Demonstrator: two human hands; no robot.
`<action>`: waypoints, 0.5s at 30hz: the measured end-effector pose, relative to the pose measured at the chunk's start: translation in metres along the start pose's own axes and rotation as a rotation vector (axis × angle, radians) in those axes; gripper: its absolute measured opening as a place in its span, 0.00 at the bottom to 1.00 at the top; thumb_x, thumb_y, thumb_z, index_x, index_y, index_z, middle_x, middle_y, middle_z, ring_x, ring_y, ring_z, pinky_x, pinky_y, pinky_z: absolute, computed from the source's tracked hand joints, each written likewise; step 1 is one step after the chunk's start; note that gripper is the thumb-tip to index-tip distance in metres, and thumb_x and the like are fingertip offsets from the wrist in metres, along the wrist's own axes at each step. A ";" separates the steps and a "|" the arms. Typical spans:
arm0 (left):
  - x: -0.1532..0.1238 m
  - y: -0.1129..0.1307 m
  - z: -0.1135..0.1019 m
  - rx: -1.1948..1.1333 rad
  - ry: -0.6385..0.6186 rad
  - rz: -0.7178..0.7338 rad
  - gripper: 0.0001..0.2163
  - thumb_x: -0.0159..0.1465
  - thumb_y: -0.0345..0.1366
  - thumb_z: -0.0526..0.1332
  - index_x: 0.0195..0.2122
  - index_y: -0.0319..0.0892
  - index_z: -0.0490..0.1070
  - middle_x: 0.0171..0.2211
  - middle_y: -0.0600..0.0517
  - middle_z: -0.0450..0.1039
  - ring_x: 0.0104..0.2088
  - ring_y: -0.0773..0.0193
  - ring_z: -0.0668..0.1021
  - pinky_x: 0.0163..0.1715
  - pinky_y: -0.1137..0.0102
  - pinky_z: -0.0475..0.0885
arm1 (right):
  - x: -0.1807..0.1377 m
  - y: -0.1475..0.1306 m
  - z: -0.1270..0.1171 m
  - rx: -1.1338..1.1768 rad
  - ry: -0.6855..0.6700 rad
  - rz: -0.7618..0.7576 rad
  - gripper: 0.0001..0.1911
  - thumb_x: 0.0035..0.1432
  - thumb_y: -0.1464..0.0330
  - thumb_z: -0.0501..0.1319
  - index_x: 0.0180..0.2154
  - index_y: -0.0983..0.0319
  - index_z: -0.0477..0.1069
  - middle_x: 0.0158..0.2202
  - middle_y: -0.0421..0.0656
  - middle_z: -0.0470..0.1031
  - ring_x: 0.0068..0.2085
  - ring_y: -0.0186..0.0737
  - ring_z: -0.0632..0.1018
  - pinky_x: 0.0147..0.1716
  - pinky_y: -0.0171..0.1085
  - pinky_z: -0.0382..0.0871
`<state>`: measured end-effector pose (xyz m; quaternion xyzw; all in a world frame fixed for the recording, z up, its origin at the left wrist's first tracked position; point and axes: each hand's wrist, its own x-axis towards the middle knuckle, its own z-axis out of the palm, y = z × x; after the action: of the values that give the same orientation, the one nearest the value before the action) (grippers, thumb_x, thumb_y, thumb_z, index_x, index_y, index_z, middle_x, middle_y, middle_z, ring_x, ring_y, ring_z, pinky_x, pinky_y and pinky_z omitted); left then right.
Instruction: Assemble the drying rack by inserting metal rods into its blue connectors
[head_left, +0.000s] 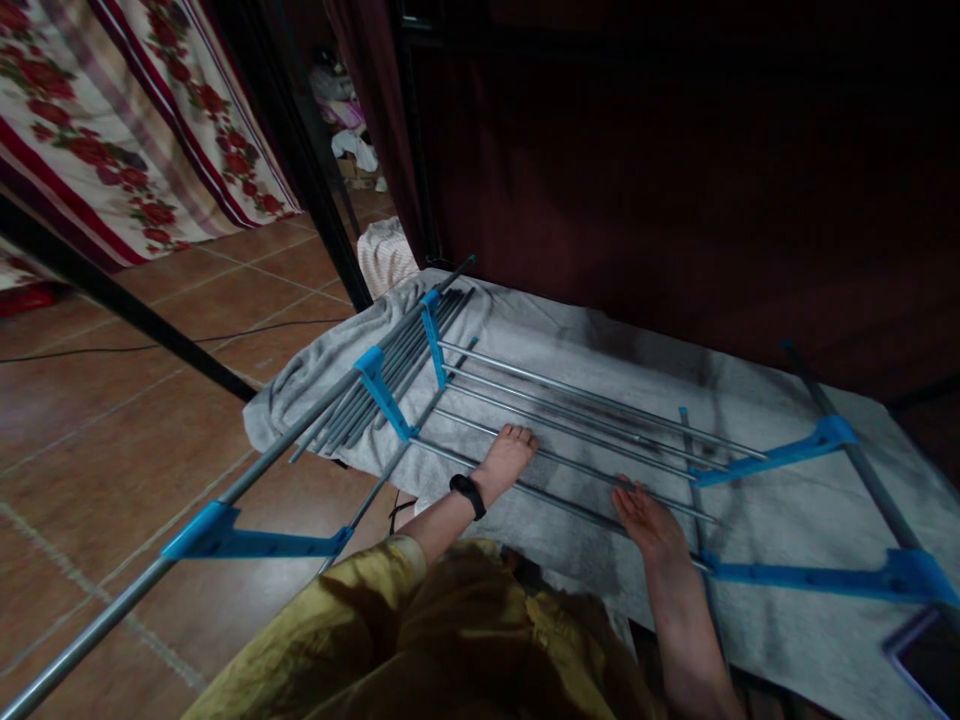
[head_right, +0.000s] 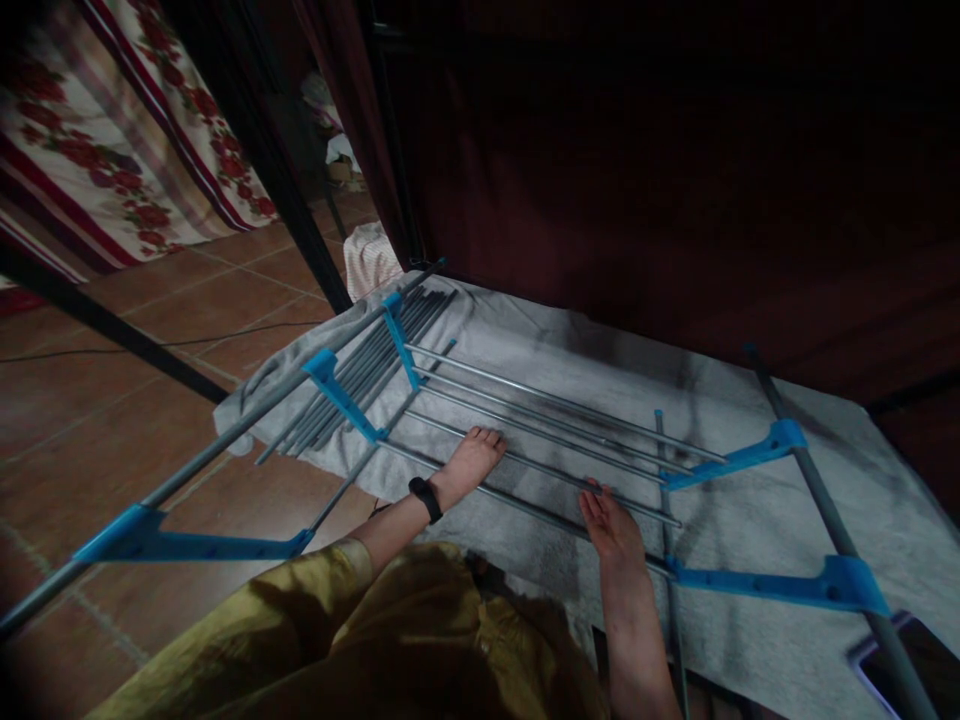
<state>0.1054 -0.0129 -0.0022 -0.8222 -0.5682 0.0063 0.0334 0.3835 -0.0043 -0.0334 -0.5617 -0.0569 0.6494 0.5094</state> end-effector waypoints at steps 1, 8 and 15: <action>0.000 0.000 0.000 0.004 0.003 0.001 0.10 0.68 0.26 0.53 0.45 0.38 0.72 0.42 0.41 0.74 0.44 0.55 0.74 0.45 0.59 0.65 | 0.000 0.000 0.000 -0.005 0.000 -0.001 0.09 0.53 0.79 0.60 0.32 0.59 0.68 0.43 0.44 0.78 0.47 0.37 0.80 0.48 0.42 0.77; -0.001 0.001 0.001 0.027 0.029 0.001 0.09 0.68 0.26 0.53 0.44 0.37 0.72 0.40 0.43 0.74 0.43 0.56 0.75 0.46 0.61 0.64 | -0.002 0.000 0.001 0.012 0.010 0.001 0.09 0.53 0.79 0.59 0.34 0.59 0.69 0.43 0.43 0.78 0.47 0.36 0.80 0.49 0.40 0.77; -0.001 0.002 0.000 0.033 0.045 -0.008 0.10 0.68 0.26 0.53 0.46 0.37 0.71 0.42 0.43 0.74 0.43 0.57 0.75 0.46 0.61 0.64 | -0.003 0.000 0.002 0.018 0.004 -0.012 0.09 0.52 0.79 0.60 0.33 0.59 0.68 0.43 0.43 0.78 0.46 0.37 0.80 0.47 0.39 0.77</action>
<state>0.1068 -0.0149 -0.0023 -0.8191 -0.5705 -0.0032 0.0596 0.3817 -0.0057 -0.0310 -0.5581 -0.0533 0.6456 0.5185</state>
